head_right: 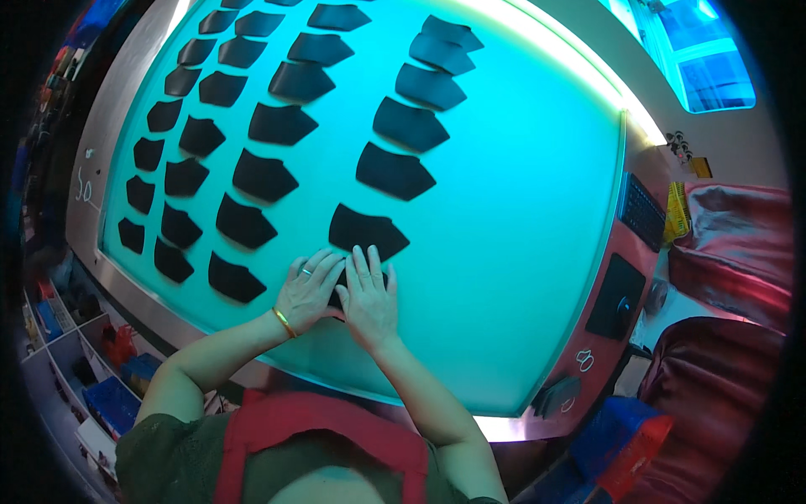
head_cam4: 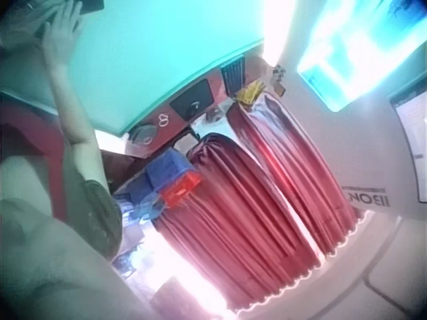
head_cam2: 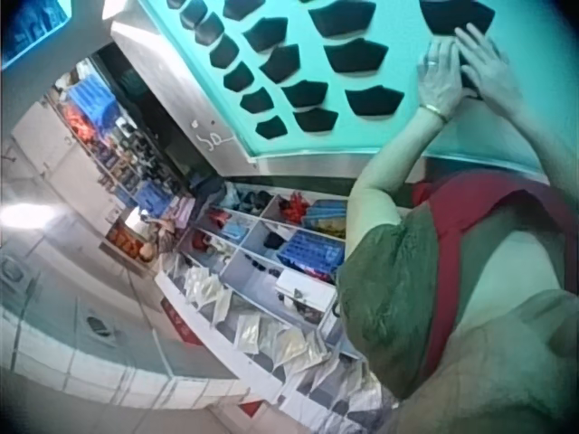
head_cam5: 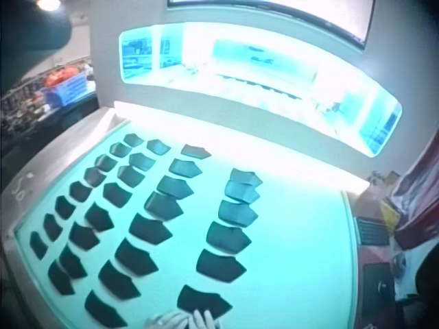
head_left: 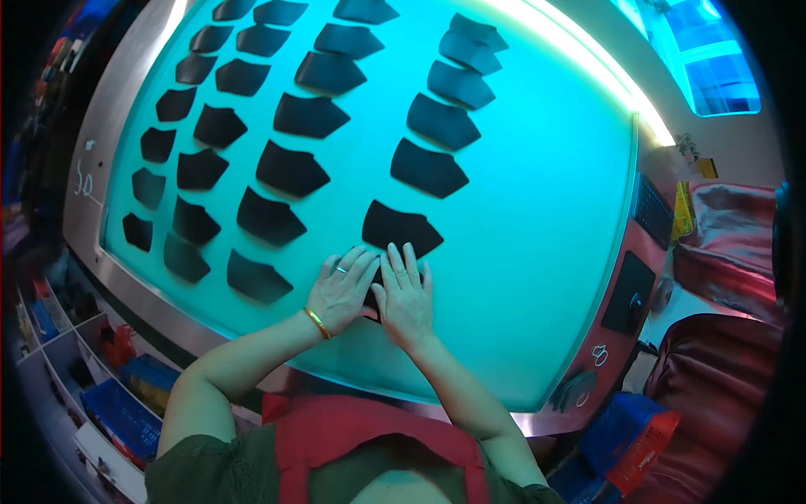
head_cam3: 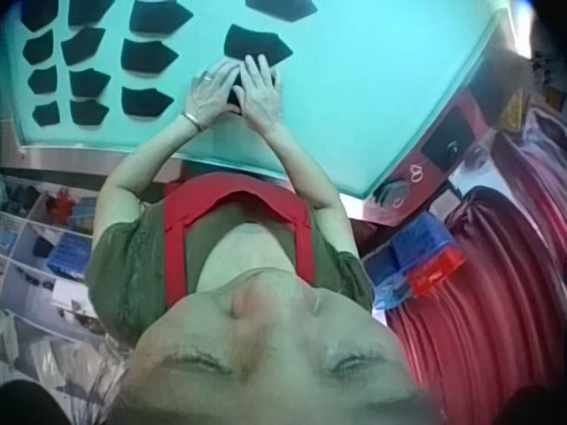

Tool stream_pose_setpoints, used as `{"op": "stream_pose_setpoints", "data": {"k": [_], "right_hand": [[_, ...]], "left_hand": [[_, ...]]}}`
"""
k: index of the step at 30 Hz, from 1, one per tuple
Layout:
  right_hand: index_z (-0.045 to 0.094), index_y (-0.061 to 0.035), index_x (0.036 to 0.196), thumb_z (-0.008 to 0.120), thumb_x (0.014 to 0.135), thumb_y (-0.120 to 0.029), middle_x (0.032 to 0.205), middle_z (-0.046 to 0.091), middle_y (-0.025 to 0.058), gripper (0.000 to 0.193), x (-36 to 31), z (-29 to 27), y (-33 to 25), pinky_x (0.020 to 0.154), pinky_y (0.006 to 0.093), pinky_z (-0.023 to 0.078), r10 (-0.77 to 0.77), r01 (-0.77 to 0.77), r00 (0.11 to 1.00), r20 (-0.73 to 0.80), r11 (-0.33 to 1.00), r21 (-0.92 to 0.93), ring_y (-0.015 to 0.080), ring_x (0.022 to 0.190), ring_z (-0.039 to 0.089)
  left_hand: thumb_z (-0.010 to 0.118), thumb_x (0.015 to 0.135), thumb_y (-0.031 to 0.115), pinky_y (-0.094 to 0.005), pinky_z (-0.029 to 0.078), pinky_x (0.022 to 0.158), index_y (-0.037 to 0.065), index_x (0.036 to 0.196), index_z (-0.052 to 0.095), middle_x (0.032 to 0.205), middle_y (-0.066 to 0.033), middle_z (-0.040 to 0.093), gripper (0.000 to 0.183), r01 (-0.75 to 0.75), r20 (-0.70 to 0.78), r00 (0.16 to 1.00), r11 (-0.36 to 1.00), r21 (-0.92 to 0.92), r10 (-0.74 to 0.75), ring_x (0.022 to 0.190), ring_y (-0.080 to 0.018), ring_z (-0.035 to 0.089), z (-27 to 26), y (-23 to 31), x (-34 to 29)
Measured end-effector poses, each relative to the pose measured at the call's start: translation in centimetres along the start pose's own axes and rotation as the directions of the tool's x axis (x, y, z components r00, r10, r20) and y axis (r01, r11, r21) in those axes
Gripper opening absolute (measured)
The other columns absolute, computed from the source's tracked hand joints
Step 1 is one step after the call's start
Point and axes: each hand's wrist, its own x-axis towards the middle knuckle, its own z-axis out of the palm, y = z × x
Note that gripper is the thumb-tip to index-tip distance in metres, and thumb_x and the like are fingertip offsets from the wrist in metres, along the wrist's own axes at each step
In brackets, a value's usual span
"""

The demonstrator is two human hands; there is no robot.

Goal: Arranging and organizing cut leather or synthetic pieces for shoe manufacturing on a light table and using a computer interface.

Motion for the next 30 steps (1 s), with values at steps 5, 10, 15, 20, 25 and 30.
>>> {"op": "stream_pose_setpoints", "data": {"k": [5, 10, 15, 20, 25, 30], "right_hand": [[0.058, -0.0055, 0.116, 0.071, 0.079, -0.02, 0.119, 0.059, 0.0104, 0.043, -2.4, -1.8, -1.9, 0.088, 0.0423, 0.042, -0.004, 0.029, 0.997, -0.08, 0.949, 0.315, 0.0261, 0.11, 0.055], [0.058, -0.0126, 0.095, 0.074, 0.075, -0.022, 0.085, 0.063, 0.0041, 0.027, -3.9, -2.1, -0.4, 0.067, 0.0387, 0.044, -0.161, 0.104, 0.974, 0.157, 0.94, 0.324, 0.0227, 0.083, 0.062], [0.059, -0.012, 0.094, 0.072, 0.076, -0.02, 0.092, 0.064, 0.0051, 0.023, -2.3, -2.6, 1.6, 0.073, 0.0392, 0.045, -0.179, 0.059, 0.951, 0.253, 0.906, 0.418, 0.0233, 0.09, 0.061], [0.061, -0.0101, 0.099, 0.07, 0.078, -0.016, 0.103, 0.062, 0.006, 0.024, -2.3, -2.9, 1.3, 0.082, 0.0381, 0.045, -0.267, 0.302, 0.949, -0.166, 0.921, 0.247, 0.0239, 0.102, 0.057], [0.06, -0.0111, 0.099, 0.069, 0.08, -0.017, 0.091, 0.06, 0.0051, 0.022, -6.7, -5.6, 2.1, 0.073, 0.0378, 0.048, -0.284, 0.18, 0.947, 0.151, 0.858, 0.481, 0.0236, 0.088, 0.061], [0.064, -0.0067, 0.105, 0.069, 0.082, -0.022, 0.089, 0.066, 0.0117, 0.028, 1.3, -6.1, 12.1, 0.073, 0.0386, 0.051, -0.156, 0.068, 0.971, 0.18, 0.904, 0.422, 0.0283, 0.084, 0.065]], "left_hand": [[0.071, 0.071, 0.047, -0.045, 0.031, 0.099, 0.013, 0.123, 0.05, 0.115, -0.0036, 0.053, 0.065, -0.025, -0.238, 0.971, 1.0, 0.005, 0.026, 0.112, -0.0228, 0.05, 1.7, 0.7, -4.1], [0.074, 0.072, 0.036, -0.0471, 0.031, 0.099, 0.018, 0.118, 0.051, 0.107, -0.0005, 0.056, 0.054, -0.169, -0.341, 0.926, 0.986, 0.009, 0.162, 0.105, -0.0227, 0.055, 2.5, 1.1, -6.5], [0.076, 0.068, 0.032, -0.0464, 0.027, 0.105, 0.019, 0.118, 0.052, 0.104, 0.0015, 0.057, 0.058, -0.046, -0.277, 0.96, 0.999, -0.015, 0.04, 0.109, -0.0177, 0.055, 0.5, 2.1, -4.4], [0.08, 0.066, 0.026, -0.0454, 0.037, 0.096, 0.017, 0.11, 0.055, 0.097, -0.0021, 0.059, 0.051, 0.01, -0.322, 0.946, 0.993, 0.119, 0.029, 0.098, -0.0216, 0.06, -0.9, 2.1, -3.4], [0.078, 0.069, 0.016, -0.0406, 0.05, 0.071, 0.009, 0.107, 0.057, 0.09, -0.0076, 0.061, 0.044, -0.125, -0.006, 0.991, 0.908, -0.4, 0.134, 0.083, -0.028, 0.062, -2.7, 4.6, -5.1], [0.08, 0.069, 0.033, -0.0472, 0.039, 0.1, 0.014, 0.133, 0.046, 0.128, -0.0124, 0.053, 0.075, -0.003, -0.045, 0.999, 0.943, -0.333, -0.013, 0.121, -0.0318, 0.049, -2.9, 4.5, 0.8]]}}
